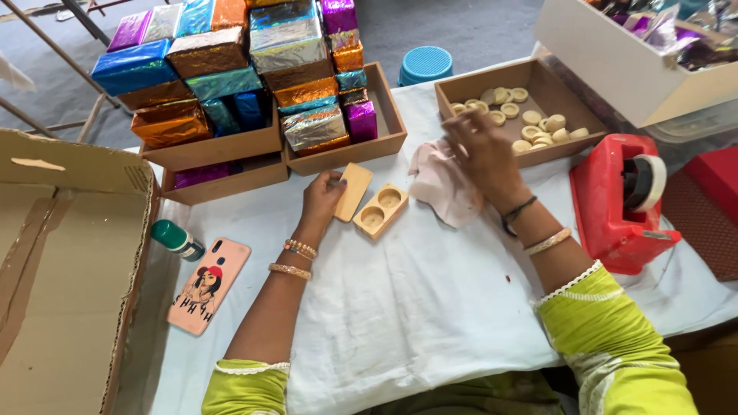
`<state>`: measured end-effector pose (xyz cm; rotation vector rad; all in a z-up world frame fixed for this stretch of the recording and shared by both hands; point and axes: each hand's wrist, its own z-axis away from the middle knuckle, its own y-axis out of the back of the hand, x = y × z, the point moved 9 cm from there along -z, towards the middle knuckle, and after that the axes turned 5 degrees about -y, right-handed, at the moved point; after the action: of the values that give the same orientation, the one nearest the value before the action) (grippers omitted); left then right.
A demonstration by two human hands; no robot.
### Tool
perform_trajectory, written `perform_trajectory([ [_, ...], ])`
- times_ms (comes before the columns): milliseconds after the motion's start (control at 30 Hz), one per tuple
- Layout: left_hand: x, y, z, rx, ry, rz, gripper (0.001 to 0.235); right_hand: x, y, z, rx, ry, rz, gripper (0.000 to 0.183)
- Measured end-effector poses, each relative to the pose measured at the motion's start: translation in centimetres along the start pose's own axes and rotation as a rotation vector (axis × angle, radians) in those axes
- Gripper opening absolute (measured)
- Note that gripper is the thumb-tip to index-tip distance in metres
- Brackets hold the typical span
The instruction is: The person wraps rectangular blocks in metallic foil wrappers at a work table. They take a foil sheet, place a block on it, fold the foil over the block, and press and tuck the edges to seal it, setting finished wrapped blocks with a stack of similar wrapped blocks.
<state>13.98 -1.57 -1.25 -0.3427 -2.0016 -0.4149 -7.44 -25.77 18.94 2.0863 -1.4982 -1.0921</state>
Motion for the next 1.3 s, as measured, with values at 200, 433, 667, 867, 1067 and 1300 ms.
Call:
perform_trajectory([
  [200, 6.4, 0.3, 1.2, -0.006, 0.246, -0.51, 0.023, 13.2, 0.7, -3.6, 0.058, -0.242, 0.312, 0.026],
  [433, 15.5, -3.7, 2.2, -0.019, -0.309, -0.759, 0.018, 22.5, -6.0, -6.3, -0.261, -0.45, 0.32, 0.052],
  [667, 16.0, -7.1, 3.4, -0.247, -0.478, -0.654, 0.013, 26.2, -13.4, -6.1, -0.529, -0.446, 0.23, 0.042],
  [867, 15.8, -6.8, 3.3, -0.226, -0.467, -0.611, 0.009, 25.9, -10.9, -5.0, -0.493, -0.496, 0.218, 0.034],
  [1067, 16.2, -6.0, 3.2, -0.135, -0.365, -0.481, 0.009, 20.2, -6.1, -7.2, -0.116, -0.311, -0.044, 0.027],
  [1300, 13.9, -9.5, 3.5, -0.217, 0.309, 0.817, 0.04, 0.1, -6.9, -6.2, -0.396, -0.209, -0.453, 0.035],
])
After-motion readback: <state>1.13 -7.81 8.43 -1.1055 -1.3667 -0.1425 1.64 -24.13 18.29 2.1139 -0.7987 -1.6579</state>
